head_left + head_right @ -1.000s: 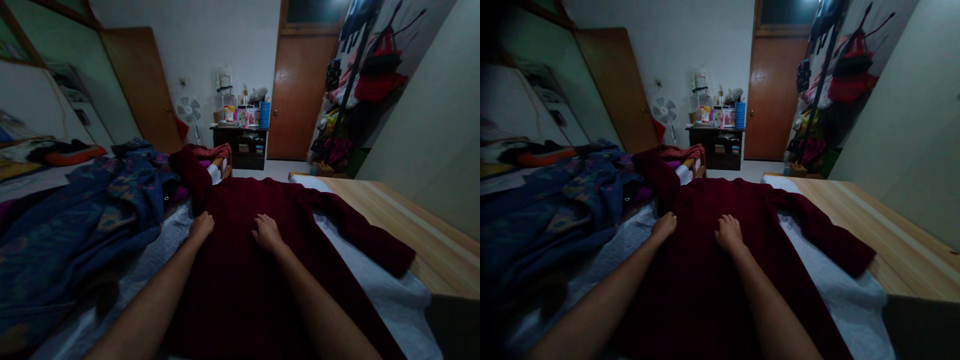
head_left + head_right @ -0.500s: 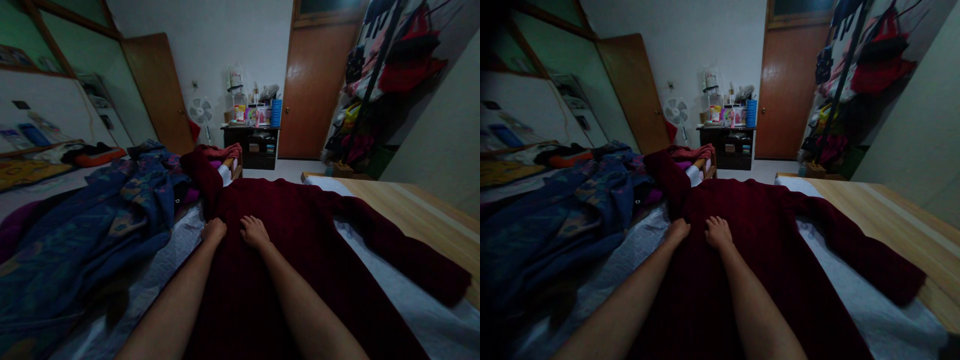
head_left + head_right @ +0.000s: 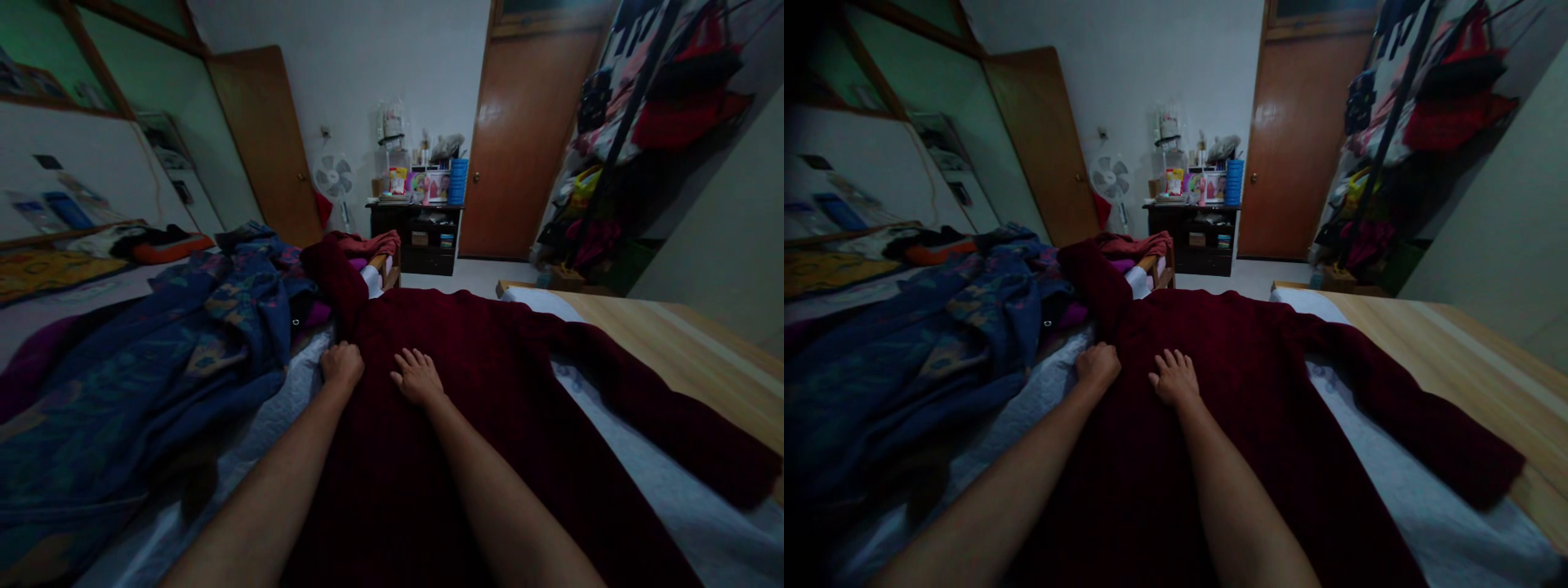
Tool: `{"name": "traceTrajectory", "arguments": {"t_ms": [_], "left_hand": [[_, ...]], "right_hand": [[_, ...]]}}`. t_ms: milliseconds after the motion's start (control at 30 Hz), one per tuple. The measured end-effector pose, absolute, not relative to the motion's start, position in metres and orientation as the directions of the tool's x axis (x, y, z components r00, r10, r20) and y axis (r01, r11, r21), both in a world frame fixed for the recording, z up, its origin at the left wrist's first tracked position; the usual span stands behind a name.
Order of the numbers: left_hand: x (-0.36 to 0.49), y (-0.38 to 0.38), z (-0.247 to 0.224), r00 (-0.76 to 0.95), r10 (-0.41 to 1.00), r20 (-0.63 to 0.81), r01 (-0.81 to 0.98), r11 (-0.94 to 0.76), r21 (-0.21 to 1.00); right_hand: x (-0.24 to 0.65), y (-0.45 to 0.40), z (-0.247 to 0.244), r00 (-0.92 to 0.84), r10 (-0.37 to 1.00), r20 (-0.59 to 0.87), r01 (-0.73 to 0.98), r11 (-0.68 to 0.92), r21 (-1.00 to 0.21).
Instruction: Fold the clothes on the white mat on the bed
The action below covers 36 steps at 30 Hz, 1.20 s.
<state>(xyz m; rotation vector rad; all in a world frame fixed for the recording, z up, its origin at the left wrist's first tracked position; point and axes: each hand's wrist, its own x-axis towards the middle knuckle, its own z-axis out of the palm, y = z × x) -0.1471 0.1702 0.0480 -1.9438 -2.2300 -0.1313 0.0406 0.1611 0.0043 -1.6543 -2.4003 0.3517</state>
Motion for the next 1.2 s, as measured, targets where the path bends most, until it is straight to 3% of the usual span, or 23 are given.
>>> {"name": "traceTrajectory", "arguments": {"t_ms": [133,233,333,433,533,700,933,1067,1200], "left_hand": [[-0.143,0.168,0.050,-0.142,0.973,0.182,0.986,0.155,-0.060],[-0.128,0.162,0.051,-0.121,0.950,0.287,0.988,0.142,-0.052],[-0.108,0.161,0.049,0.052,0.929,0.365,0.998,-0.065,0.024],[-0.094,0.170,0.041,0.239,0.953,0.187,0.938,-0.276,0.209],[-0.089,0.184,0.030,0.252,0.966,0.060,0.919,-0.259,0.296],[-0.082,0.194,0.014,0.174,0.985,-0.008,0.943,-0.164,0.288],[-0.059,0.181,-0.001,0.016,0.996,-0.086,0.983,0.001,0.185],[-0.058,0.170,0.004,0.046,0.999,-0.002,0.987,-0.045,0.156],[-0.045,0.155,0.012,0.191,0.980,0.053,0.961,-0.197,0.193]], "right_hand": [[0.040,0.161,0.005,-0.351,0.936,0.027,0.889,0.343,-0.304],[0.039,0.162,0.004,-0.345,0.938,0.024,0.892,0.336,-0.304],[0.038,0.162,0.003,-0.342,0.939,0.037,0.886,0.335,-0.321],[0.040,0.165,0.001,-0.360,0.930,0.079,0.854,0.362,-0.374],[0.047,0.169,-0.001,-0.399,0.910,0.111,0.807,0.406,-0.429],[0.077,0.167,0.002,-0.411,0.903,0.121,0.790,0.420,-0.446],[0.125,0.147,0.008,-0.205,0.977,0.066,0.910,0.214,-0.355],[0.138,0.133,0.006,-0.109,0.994,0.018,0.942,0.109,-0.316],[0.146,0.116,0.003,-0.098,0.995,0.029,0.947,0.103,-0.305]]}}
